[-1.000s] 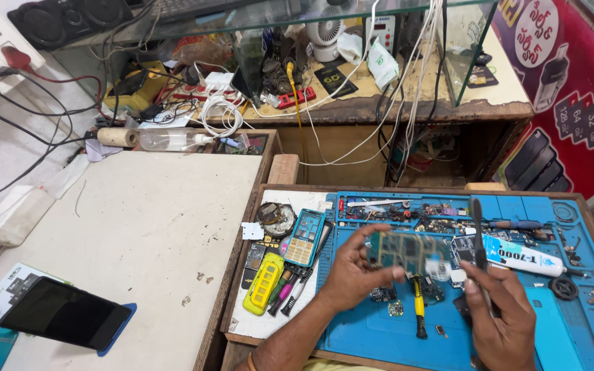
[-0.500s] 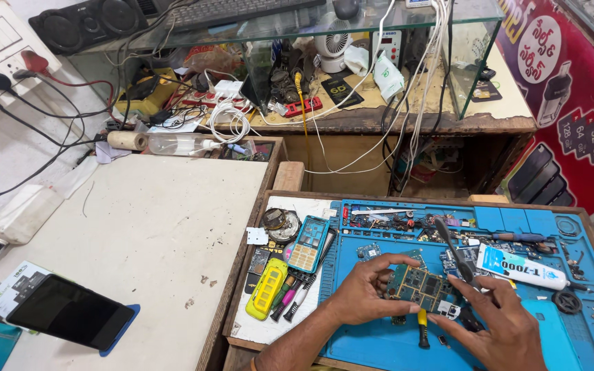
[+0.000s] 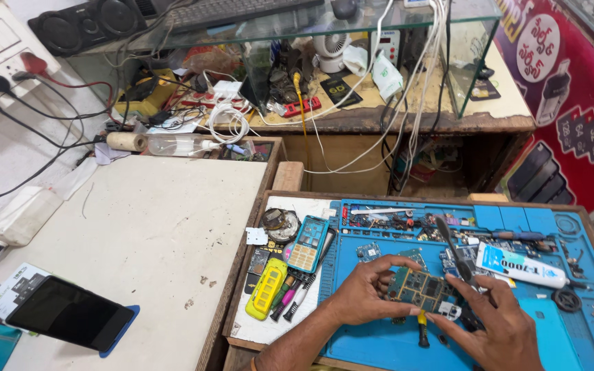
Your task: The person uses a yellow-handled screwdriver to remove small components from a green circuit board. They repeatedly scrape and pry at the board surface, flip it over, and continue working on different areas. The board is handled one at a time on a blue work mat.
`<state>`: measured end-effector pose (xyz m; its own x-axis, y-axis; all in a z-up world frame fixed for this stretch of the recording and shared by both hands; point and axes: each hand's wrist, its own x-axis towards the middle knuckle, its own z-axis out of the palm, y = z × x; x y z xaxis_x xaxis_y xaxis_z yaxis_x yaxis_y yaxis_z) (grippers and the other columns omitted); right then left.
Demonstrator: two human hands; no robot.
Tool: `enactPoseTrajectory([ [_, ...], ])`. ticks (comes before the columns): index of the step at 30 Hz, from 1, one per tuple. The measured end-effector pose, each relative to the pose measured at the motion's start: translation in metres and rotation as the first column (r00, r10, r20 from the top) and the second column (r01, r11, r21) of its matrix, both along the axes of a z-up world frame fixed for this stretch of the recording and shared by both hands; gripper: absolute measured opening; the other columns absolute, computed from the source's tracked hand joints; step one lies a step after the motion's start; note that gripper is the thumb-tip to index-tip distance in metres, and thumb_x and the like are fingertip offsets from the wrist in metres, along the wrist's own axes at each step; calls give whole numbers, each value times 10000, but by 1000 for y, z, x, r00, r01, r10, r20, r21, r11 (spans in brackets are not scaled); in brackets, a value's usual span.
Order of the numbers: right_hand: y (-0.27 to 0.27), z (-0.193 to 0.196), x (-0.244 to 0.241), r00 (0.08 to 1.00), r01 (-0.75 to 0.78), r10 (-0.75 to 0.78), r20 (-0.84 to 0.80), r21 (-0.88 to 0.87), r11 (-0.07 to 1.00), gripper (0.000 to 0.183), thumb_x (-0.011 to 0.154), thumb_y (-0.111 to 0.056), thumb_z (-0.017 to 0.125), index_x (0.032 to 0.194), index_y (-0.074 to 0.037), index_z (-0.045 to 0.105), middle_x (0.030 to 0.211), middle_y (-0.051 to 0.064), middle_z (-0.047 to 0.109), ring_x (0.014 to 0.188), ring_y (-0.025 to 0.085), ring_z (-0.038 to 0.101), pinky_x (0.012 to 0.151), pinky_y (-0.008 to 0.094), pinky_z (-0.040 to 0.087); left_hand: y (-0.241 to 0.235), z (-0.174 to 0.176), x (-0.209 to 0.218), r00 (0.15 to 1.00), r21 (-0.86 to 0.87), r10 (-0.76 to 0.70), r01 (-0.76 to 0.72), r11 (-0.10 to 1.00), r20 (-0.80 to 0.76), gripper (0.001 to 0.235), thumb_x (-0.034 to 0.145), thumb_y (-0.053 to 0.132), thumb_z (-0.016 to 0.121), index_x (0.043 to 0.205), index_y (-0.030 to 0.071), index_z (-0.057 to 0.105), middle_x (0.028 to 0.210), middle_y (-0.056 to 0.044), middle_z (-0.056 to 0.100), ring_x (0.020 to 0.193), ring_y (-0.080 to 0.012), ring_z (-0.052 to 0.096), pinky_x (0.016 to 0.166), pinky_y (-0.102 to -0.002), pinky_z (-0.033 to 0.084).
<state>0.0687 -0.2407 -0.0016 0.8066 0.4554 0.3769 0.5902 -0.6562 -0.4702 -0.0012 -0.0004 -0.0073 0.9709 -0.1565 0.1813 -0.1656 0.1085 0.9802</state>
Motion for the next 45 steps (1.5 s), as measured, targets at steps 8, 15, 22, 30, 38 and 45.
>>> enactPoseTrajectory([
  [8,-4,6,-1,984,-114,94,154,124,986,745,547,-380,929,1219,-141,716,1124,120,588,775,199,651,600,334,555,-1,-6,3,1000,-20,4,-5,1000,-21,657,840,52,860,1419,84,552,1153,-75,754,1064,-118,711,883,-265,615],
  [15,-3,8,0,982,-128,110,155,112,985,749,548,-397,928,1216,-133,713,1094,122,595,770,206,649,586,340,556,-1,-4,3,999,10,12,-12,1000,-30,659,826,37,863,1407,79,555,1124,-65,756,1039,-112,712,871,-266,617],
  [22,-5,7,1,981,-129,118,151,64,990,740,536,-444,923,1190,-158,728,1104,140,622,834,233,693,617,364,598,-2,-3,0,999,-33,-17,15,999,-41,669,833,43,859,1428,83,557,1080,-33,760,977,-73,698,807,-223,581],
  [30,-6,-1,4,981,-132,125,151,35,991,814,546,-511,927,1241,-158,693,1119,130,617,885,257,716,630,376,624,0,2,-2,999,63,7,-4,998,-43,668,803,122,884,1407,93,598,811,88,643,743,18,571,636,-163,435],
  [38,-3,-11,3,994,-99,100,51,-20,995,827,524,-521,949,1267,-243,716,1129,108,614,856,241,737,656,392,641,-1,5,-4,1000,140,6,-4,990,-16,649,810,142,882,1410,121,637,708,152,346,648,13,344,594,-173,290],
  [45,-4,-25,7,998,-52,52,21,-10,999,803,514,-526,955,1238,-263,731,1095,83,593,823,210,740,655,374,649,-1,6,-5,1000,123,17,-15,992,-17,638,800,146,890,1388,119,642,706,149,350,644,14,340,581,-166,285],
])
